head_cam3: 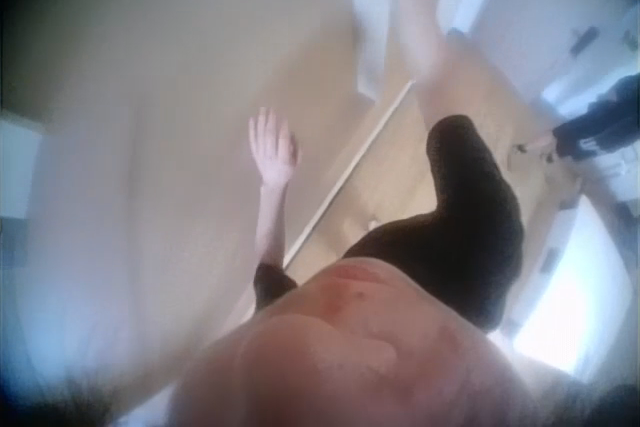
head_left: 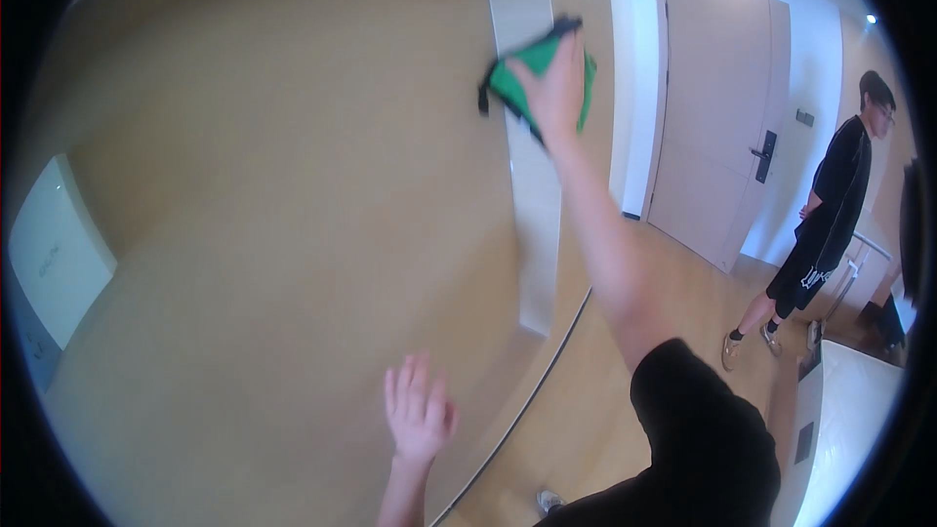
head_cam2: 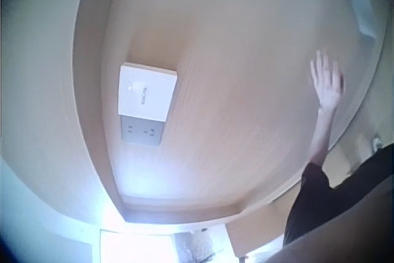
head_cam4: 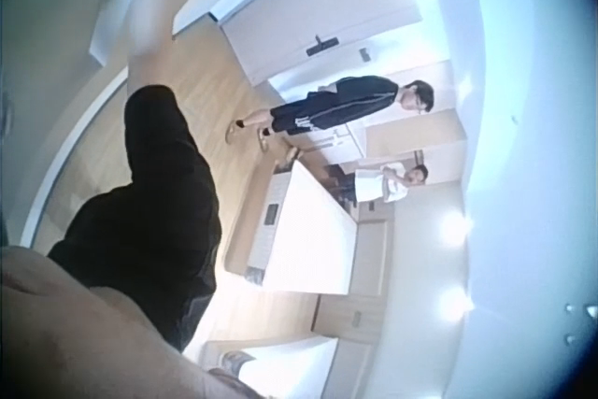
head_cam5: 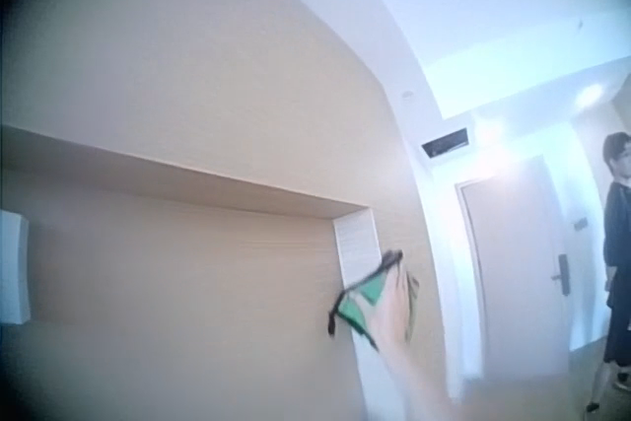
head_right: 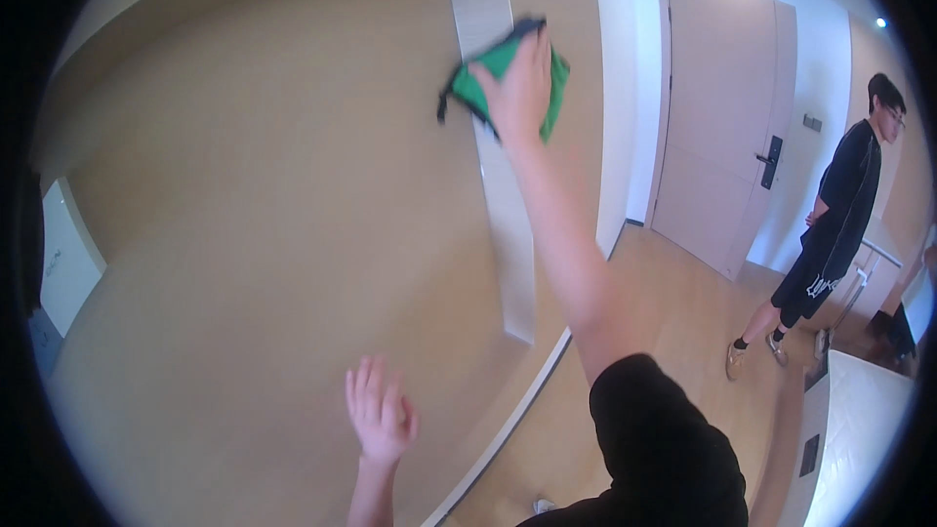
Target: The person wipes the wooden panels and recessed shelf area of a wall using a green and black cloth, covering the flat surfaces and edges one section at a time.
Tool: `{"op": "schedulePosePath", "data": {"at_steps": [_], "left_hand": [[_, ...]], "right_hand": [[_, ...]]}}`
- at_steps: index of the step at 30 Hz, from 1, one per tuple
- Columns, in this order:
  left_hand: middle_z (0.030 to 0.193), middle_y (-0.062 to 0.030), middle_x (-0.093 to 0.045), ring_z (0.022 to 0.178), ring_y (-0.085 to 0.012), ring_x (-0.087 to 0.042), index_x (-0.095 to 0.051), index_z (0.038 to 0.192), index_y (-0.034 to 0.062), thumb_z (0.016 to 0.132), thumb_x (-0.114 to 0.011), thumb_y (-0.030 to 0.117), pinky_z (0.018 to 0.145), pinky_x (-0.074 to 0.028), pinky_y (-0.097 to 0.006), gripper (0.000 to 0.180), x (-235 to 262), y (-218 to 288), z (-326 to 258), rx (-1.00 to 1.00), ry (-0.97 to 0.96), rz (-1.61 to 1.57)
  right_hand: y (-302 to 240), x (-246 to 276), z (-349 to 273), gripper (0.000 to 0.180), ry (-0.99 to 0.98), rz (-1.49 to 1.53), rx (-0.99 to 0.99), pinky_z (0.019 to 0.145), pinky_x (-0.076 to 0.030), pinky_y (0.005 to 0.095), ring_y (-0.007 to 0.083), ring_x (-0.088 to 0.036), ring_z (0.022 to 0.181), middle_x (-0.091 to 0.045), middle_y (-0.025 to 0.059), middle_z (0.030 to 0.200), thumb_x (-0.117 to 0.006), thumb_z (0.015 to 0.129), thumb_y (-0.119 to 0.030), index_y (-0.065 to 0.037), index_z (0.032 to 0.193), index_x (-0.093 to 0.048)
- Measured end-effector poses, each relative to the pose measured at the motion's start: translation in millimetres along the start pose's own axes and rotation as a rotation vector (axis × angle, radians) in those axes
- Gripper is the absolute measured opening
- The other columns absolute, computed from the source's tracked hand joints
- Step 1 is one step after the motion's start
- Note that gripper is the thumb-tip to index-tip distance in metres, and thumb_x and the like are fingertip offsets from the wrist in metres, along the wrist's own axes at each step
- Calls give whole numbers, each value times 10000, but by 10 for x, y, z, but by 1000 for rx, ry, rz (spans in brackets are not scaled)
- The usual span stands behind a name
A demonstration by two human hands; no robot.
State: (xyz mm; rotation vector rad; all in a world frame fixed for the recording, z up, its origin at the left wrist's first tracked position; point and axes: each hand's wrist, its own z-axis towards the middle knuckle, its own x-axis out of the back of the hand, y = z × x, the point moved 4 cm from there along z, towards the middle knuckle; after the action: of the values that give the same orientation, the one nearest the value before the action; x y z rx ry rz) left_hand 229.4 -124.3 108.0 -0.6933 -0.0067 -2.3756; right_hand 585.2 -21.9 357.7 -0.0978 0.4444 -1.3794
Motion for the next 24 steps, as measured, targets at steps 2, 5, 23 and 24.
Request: {"op": "schedulePosePath", "data": {"at_steps": [2, 5, 23, 24], "left_hand": [[1321, -205, -519, 1254, -390, -481, -560, 1203, 59, 722, -568, 52, 1059, -336, -565, 481, -172, 150, 340, -37, 27, -100], [1325, -195, -520, 1259, -377, -480, -556, 1211, 54, 715, -567, 33, 1062, -340, -553, 497, -381, 231, 761, -80, 72, -157], [1085, -81, -659, 1097, -232, -613, -634, 965, 53, 683, -581, 8, 1022, -399, -485, 291, -442, 138, 916, -140, 87, 42], [1038, -69, -670, 1067, -213, -626, -639, 923, 57, 684, -592, 14, 1018, -402, -482, 248, -449, 147, 924, -154, 80, 53]], "right_hand": [[185, 317, -740, 922, -49, -8, -72, 1105, -295, 426, 417, -318, 1347, -337, 289, 1441, -823, 697, -250, 83, 1382, -303], [416, 725, -1721, 949, -131, 9, -198, 1114, -277, 435, 439, -313, 1344, -328, 306, 1439, -820, 708, -227, 85, 1412, -264], [-240, 647, -206, 668, -240, -230, 595, 1105, -291, 494, 409, -292, 1377, -310, 215, 1489, -711, 718, -73, 41, 1325, -458], [-356, 601, 98, 604, -203, -254, 676, 1081, -324, 466, 382, -328, 1359, -334, 222, 1473, -683, 737, -91, 65, 1286, -485]]}}
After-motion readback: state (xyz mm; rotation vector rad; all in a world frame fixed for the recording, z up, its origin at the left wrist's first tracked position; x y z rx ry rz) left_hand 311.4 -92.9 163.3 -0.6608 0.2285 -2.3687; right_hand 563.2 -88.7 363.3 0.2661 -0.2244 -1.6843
